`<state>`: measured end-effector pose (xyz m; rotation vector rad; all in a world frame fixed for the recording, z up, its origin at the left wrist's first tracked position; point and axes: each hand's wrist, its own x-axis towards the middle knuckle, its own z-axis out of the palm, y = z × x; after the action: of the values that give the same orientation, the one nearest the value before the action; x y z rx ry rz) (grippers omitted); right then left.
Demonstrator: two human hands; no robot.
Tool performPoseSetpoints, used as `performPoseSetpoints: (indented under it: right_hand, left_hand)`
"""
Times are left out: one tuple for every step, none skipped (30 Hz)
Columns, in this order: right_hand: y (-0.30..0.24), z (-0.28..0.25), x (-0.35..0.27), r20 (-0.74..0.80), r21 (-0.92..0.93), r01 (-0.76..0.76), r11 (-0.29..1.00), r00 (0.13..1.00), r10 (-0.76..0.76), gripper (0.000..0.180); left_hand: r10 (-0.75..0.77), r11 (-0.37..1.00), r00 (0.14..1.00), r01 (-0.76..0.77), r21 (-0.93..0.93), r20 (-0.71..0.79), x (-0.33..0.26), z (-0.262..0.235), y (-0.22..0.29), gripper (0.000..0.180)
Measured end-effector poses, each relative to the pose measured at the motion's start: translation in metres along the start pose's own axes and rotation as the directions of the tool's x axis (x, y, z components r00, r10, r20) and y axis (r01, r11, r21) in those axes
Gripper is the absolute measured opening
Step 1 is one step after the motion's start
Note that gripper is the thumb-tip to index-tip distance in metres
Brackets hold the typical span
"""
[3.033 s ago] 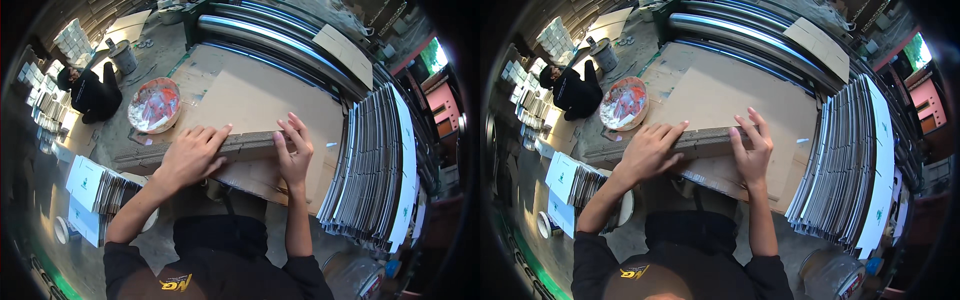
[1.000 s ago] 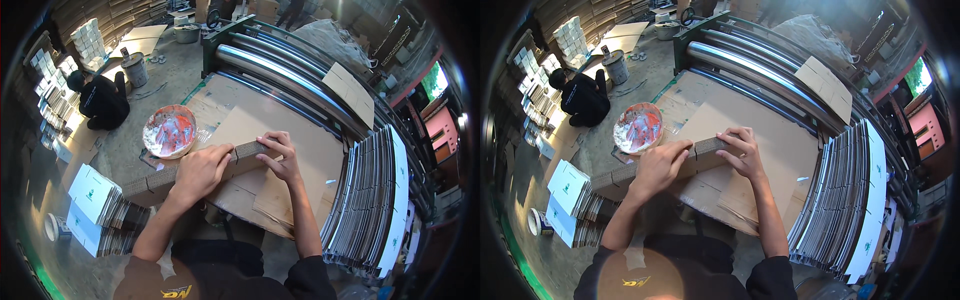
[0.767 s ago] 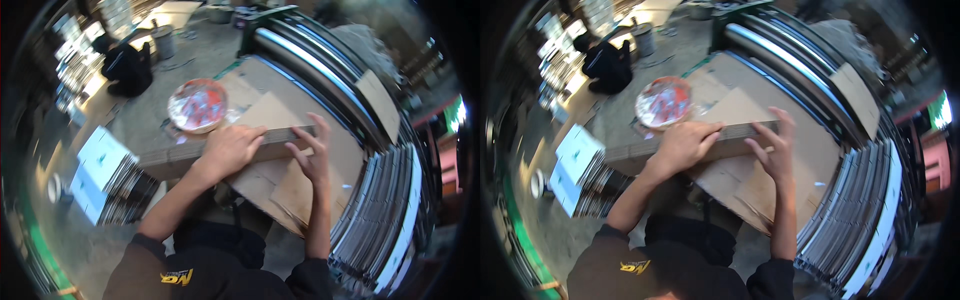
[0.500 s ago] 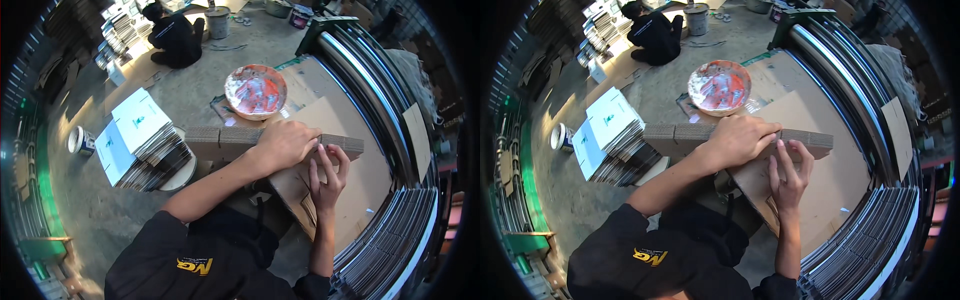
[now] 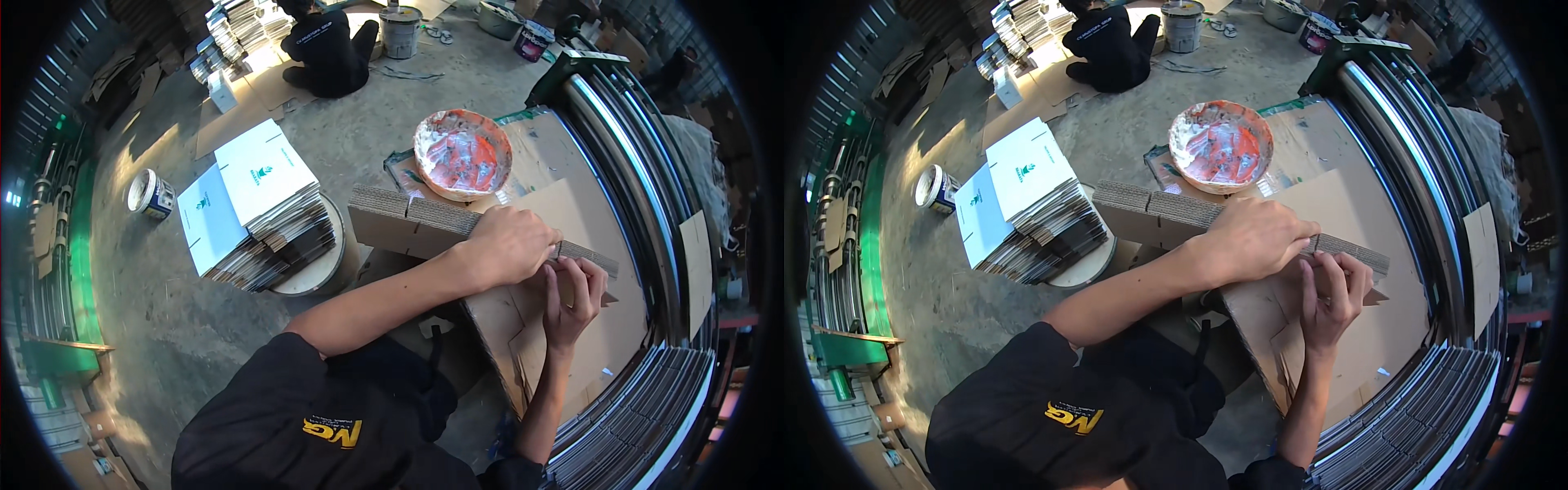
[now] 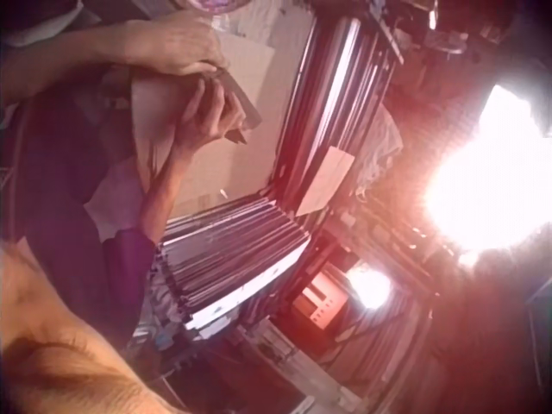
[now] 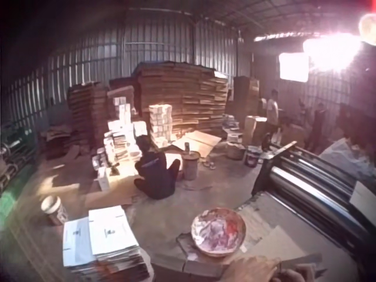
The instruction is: The person folds flaps on cardboard box blanks, aligns and stacks them, and places the stack onto an adjacent pile. The person then takes another batch of cardboard blanks from a pile and bends them along their crease lines.
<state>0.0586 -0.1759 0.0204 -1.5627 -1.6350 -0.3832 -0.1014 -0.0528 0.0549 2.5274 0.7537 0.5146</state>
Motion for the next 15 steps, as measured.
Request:
performPoseSetpoints:
  right_hand:
    - [0.0018, -0.001, -0.0015, -0.003, 0.005, -0.019, 1.0, 1.0, 0.019, 0.028]
    - [0.0017, -0.001, -0.0015, 0.0, 0.006, -0.018, 1.0, 1.0, 0.018, 0.028]
    - [0.0013, -0.0008, -0.0016, -0.005, 0.003, -0.012, 1.0, 1.0, 0.012, 0.027]
    - [0.0009, 0.0, -0.0011, -0.012, -0.001, -0.007, 1.0, 1.0, 0.007, 0.027]
    - [0.0015, -0.0002, 0.0001, -0.013, -0.001, -0.008, 1.0, 1.0, 0.008, 0.027]
    - [0.0024, -0.0009, 0.0019, -0.007, 0.001, 0.001, 1.0, 1.0, -0.001, 0.026]
    - [0.0032, -0.0013, 0.0027, 0.002, 0.005, 0.009, 1.0, 1.0, -0.009, 0.026]
    - [0.0035, -0.0012, 0.0017, 0.003, 0.006, 0.009, 1.0, 1.0, -0.009, 0.026]
    - [0.0038, -0.0011, -0.0002, 0.005, 0.013, -0.006, 1.0, 1.0, 0.006, 0.026]
    - [0.0045, -0.002, -0.0014, 0.008, 0.018, -0.019, 1.0, 1.0, 0.019, 0.026]
    - [0.0052, -0.0029, -0.0003, 0.01, 0.017, -0.019, 1.0, 1.0, 0.019, 0.026]
    - [0.0059, -0.004, 0.0018, 0.021, 0.011, -0.007, 1.0, 1.0, 0.006, 0.026]
    - [0.0063, -0.0041, 0.0032, 0.03, 0.006, 0.005, 1.0, 1.0, -0.006, 0.026]
    - [0.0076, -0.0046, 0.0032, 0.03, 0.006, 0.005, 1.0, 1.0, -0.005, 0.026]
    - [0.0093, -0.0053, 0.003, 0.041, 0.0, 0.007, 1.0, 0.999, -0.007, 0.026]
  left_hand:
    - [0.003, 1.0, 1.0, -0.003, -0.004, 0.002, 0.0007, 0.0014, 0.0014, 0.029]
    - [0.0, 1.0, 1.0, 0.0, -0.005, 0.001, 0.0007, 0.0028, 0.0015, 0.029]
    - [0.007, 1.0, 1.0, -0.007, -0.007, -0.012, 0.0004, 0.0047, 0.0011, 0.029]
    - [0.016, 1.0, 1.0, -0.016, -0.007, -0.024, 0.0007, 0.0046, 0.0005, 0.029]
    - [0.017, 1.0, 1.0, -0.017, -0.006, -0.024, 0.0013, 0.0043, -0.0003, 0.029]
    - [0.017, 1.0, 1.0, -0.017, -0.014, -0.023, 0.0021, 0.0036, -0.0012, 0.029]
    - [0.014, 1.0, 1.0, -0.015, -0.022, -0.023, 0.0021, 0.0031, -0.0015, 0.028]
    - [0.012, 1.0, 1.0, -0.013, -0.022, -0.022, 0.0018, 0.0026, -0.0013, 0.028]
    - [0.013, 1.0, 1.0, -0.013, -0.013, -0.011, 0.0015, 0.002, -0.0009, 0.028]
    - [0.013, 1.0, 1.0, -0.013, -0.005, 0.001, 0.0015, 0.0019, 0.0001, 0.028]
    - [0.012, 1.0, 1.0, -0.012, -0.007, 0.001, 0.0016, 0.0016, 0.0005, 0.028]
    - [0.014, 1.0, 1.0, -0.014, -0.017, -0.011, 0.0019, 0.0011, 0.0005, 0.027]
    - [0.016, 1.0, 1.0, -0.016, -0.025, -0.022, 0.0021, 0.0004, 0.0, 0.027]
    - [0.016, 1.0, 1.0, -0.016, -0.026, -0.021, 0.0023, 0.0002, 0.0, 0.027]
    - [0.017, 1.0, 1.0, -0.017, -0.015, -0.015, 0.0024, 0.0002, 0.0, 0.027]
